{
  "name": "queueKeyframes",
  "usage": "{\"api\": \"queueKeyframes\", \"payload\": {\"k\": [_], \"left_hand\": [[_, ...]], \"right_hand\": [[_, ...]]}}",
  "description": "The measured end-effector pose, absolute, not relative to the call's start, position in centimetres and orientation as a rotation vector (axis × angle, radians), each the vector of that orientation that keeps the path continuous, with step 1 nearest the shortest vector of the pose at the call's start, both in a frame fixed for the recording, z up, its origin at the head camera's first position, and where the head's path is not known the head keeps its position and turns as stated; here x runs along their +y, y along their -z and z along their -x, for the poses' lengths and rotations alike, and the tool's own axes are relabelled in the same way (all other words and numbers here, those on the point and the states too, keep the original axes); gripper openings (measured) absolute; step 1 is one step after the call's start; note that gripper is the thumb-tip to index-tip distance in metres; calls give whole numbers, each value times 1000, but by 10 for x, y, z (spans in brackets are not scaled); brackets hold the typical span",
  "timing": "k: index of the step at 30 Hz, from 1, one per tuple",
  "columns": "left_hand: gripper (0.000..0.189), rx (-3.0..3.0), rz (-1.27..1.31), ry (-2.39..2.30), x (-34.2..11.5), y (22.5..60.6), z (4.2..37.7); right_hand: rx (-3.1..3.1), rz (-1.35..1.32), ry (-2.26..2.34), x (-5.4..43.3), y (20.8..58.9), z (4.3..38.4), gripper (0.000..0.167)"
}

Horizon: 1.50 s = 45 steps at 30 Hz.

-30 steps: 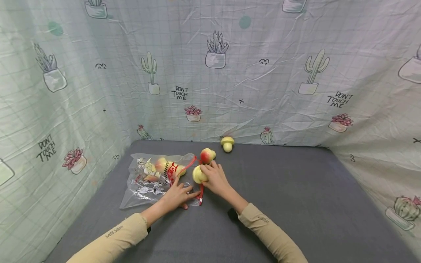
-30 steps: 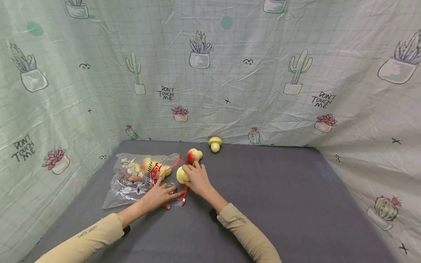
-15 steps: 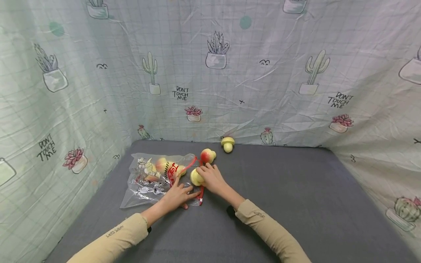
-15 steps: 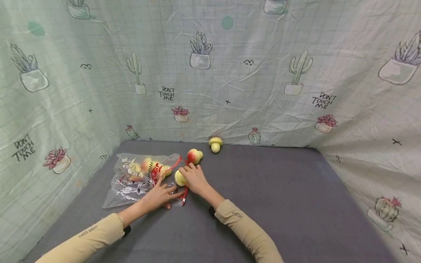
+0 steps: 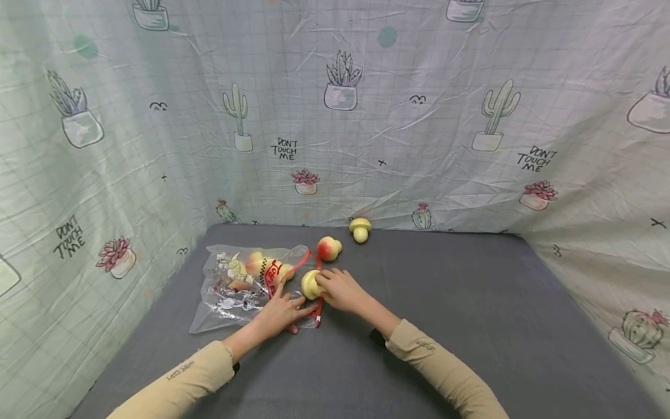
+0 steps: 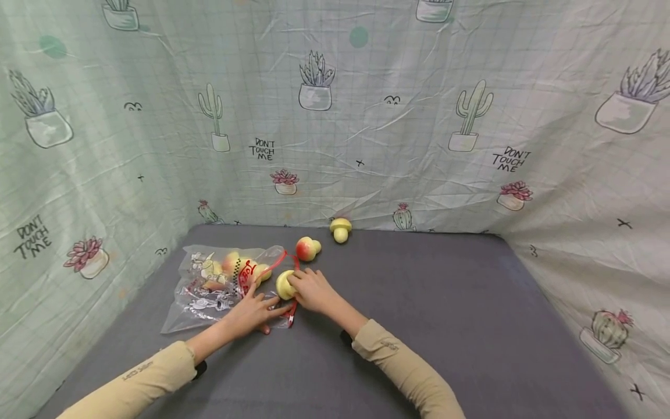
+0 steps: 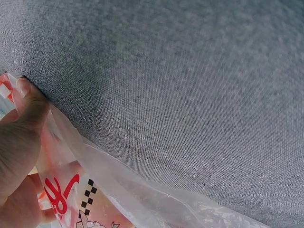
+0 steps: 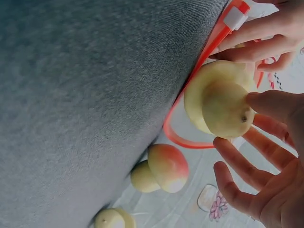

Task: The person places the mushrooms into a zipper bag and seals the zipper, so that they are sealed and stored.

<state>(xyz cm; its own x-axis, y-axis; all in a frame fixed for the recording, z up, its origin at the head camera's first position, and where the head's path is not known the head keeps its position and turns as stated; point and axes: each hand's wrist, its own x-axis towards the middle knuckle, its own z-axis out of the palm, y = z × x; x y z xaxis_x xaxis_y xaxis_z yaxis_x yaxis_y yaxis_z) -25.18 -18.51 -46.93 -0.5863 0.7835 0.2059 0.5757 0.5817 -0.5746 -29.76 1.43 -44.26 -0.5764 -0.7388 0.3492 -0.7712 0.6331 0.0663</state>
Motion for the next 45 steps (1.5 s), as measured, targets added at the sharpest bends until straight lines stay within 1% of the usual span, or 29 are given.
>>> {"api": "queueKeyframes", "payload": {"k": [7, 10, 23, 32, 39, 45], "left_hand": [[64, -2390, 1087, -633, -186, 470, 253], [64, -2406, 1091, -627, -187, 470, 253], [62, -2426, 1087, -639, -184, 470, 250], [63, -2414, 1089, -626, -186, 472, 252], [62, -2412, 1088, -625, -185, 474, 254], [64, -2407, 1096, -642, -186, 474, 255]], "right_hand": [[-2545, -1240, -134, 21, 447, 297, 29], [-2522, -1266, -129, 23, 451, 298, 31], [-2539, -1274, -65, 19, 452, 297, 35], [-2532, -1313, -89, 18, 452, 293, 26], [-2543, -1337, -33, 19, 454, 289, 31], [-2580, -1317, 16, 19, 456, 291, 39]]}}
